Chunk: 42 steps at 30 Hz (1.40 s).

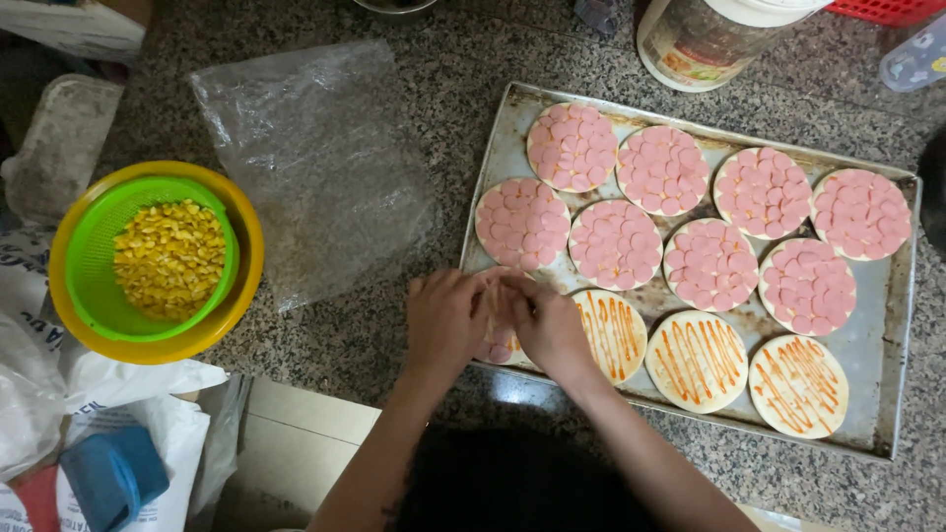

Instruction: The person places slices of processed meat onto small, round dough bases arranged on a metal baking tray. The bases already have a sauce applied. The person repeatedly reaches into a plastic container to retrieve more meat slices and arranges them on the dough.

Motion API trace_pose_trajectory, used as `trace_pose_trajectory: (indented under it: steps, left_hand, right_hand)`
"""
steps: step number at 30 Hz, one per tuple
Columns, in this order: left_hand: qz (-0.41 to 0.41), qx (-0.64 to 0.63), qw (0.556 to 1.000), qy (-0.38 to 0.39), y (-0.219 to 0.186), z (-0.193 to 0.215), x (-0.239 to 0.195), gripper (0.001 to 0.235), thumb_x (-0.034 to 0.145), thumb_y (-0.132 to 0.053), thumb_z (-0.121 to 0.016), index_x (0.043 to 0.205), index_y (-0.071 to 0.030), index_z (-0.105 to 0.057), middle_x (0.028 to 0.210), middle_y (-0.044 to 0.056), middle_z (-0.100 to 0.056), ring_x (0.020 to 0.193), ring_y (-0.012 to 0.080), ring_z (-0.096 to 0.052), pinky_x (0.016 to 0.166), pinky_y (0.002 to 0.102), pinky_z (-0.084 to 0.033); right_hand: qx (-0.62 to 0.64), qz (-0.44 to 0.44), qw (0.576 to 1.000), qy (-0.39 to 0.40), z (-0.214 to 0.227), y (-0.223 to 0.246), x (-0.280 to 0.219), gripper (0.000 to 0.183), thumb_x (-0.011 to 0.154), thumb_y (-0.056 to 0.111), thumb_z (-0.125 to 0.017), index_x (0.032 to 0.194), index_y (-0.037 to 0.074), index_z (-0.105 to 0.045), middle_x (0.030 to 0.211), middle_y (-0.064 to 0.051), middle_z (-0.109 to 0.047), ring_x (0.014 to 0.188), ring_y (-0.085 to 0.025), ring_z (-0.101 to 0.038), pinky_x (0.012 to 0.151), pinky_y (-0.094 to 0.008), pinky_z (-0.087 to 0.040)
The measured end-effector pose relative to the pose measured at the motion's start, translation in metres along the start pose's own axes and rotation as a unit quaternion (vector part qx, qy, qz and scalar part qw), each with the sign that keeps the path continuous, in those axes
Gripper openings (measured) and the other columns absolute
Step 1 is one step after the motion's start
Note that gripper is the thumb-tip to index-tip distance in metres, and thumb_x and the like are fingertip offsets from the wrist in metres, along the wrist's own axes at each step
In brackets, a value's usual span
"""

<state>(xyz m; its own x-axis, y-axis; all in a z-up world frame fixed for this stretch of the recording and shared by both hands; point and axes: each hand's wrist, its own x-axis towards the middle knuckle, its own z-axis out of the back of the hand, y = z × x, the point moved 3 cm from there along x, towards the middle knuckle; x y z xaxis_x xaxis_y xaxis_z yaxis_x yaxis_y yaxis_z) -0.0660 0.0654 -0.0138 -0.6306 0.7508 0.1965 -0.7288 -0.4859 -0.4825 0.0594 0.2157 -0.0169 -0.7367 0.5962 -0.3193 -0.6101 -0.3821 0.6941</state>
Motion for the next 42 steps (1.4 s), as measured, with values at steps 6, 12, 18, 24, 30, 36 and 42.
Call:
trace_pose_trajectory:
  steps: [6,12,18,24,30,36,42]
  left_hand:
    - [0.021,0.036,0.998,-0.044,0.015,-0.021,-0.006,0.031,0.117,-0.031,-0.081,0.089,-0.019,-0.075,0.083,0.002,-0.063,0.085,0.0249,-0.066,0.089,0.047,-0.046]
    - [0.050,0.000,0.998,-0.050,-0.003,0.004,0.001,0.041,0.125,-0.027,-0.077,0.087,-0.012,-0.075,0.077,0.007,-0.065,0.084,0.0274,-0.069,0.091,0.049,-0.046]
    - [0.060,0.041,0.997,-0.034,0.012,-0.021,-0.006,0.045,0.126,-0.037,-0.073,0.085,-0.019,-0.069,0.078,0.002,-0.061,0.084,0.0226,-0.061,0.093,0.049,-0.043]
    - [0.084,0.011,0.996,-0.028,-0.011,0.010,0.002,0.048,0.130,-0.028,-0.069,0.084,-0.012,-0.071,0.078,0.010,-0.063,0.085,0.0248,-0.061,0.093,0.051,-0.045]
    - [0.073,0.074,0.994,-0.039,0.013,0.013,-0.008,0.032,0.122,-0.050,-0.073,0.109,-0.022,-0.078,0.103,0.004,-0.072,0.101,0.0254,-0.073,0.097,0.051,-0.049]
    - [0.079,0.006,0.996,-0.036,0.019,0.039,-0.015,0.023,0.125,-0.040,-0.069,0.117,-0.025,-0.084,0.102,-0.002,-0.074,0.097,0.0197,-0.072,0.099,0.046,-0.049]
    - [-0.070,-0.193,0.978,-0.023,-0.063,0.093,0.010,0.019,0.117,-0.026,-0.081,0.130,-0.013,-0.085,0.124,0.013,-0.080,0.123,0.0410,-0.080,0.106,0.060,-0.060]
  right_hand:
    - [0.000,0.018,0.999,0.031,0.003,0.017,-0.006,0.043,0.113,0.026,-0.068,0.149,0.025,-0.091,0.115,-0.028,-0.094,0.121,-0.061,-0.083,0.111,-0.075,-0.066]
    - [-0.019,0.030,0.998,0.043,-0.012,0.004,-0.002,0.041,0.113,0.029,-0.070,0.148,0.033,-0.092,0.114,-0.018,-0.096,0.115,-0.056,-0.087,0.103,-0.071,-0.071]
    - [-0.025,0.030,0.998,0.044,-0.015,0.007,-0.003,0.039,0.114,0.032,-0.071,0.148,0.034,-0.091,0.114,-0.017,-0.096,0.117,-0.054,-0.086,0.105,-0.070,-0.070]
    - [-0.040,0.026,0.998,0.051,-0.020,0.005,-0.001,0.040,0.116,0.036,-0.068,0.149,0.034,-0.090,0.119,-0.019,-0.095,0.119,-0.056,-0.085,0.109,-0.072,-0.068]
    - [-0.031,0.017,0.998,0.059,-0.023,-0.002,0.002,0.039,0.116,0.036,-0.069,0.149,0.036,-0.090,0.117,-0.018,-0.095,0.116,-0.055,-0.086,0.105,-0.069,-0.070]
    - [0.299,-0.132,0.945,0.025,-0.012,0.000,0.001,0.045,0.127,0.041,-0.063,0.145,0.009,-0.089,0.081,-0.018,-0.082,0.068,-0.024,-0.079,0.067,-0.037,-0.070]
    - [0.595,-0.194,0.777,0.072,0.011,0.007,0.003,0.073,0.133,0.055,-0.036,0.171,-0.002,-0.063,0.131,-0.026,-0.086,0.107,-0.038,-0.092,0.095,-0.051,-0.077]
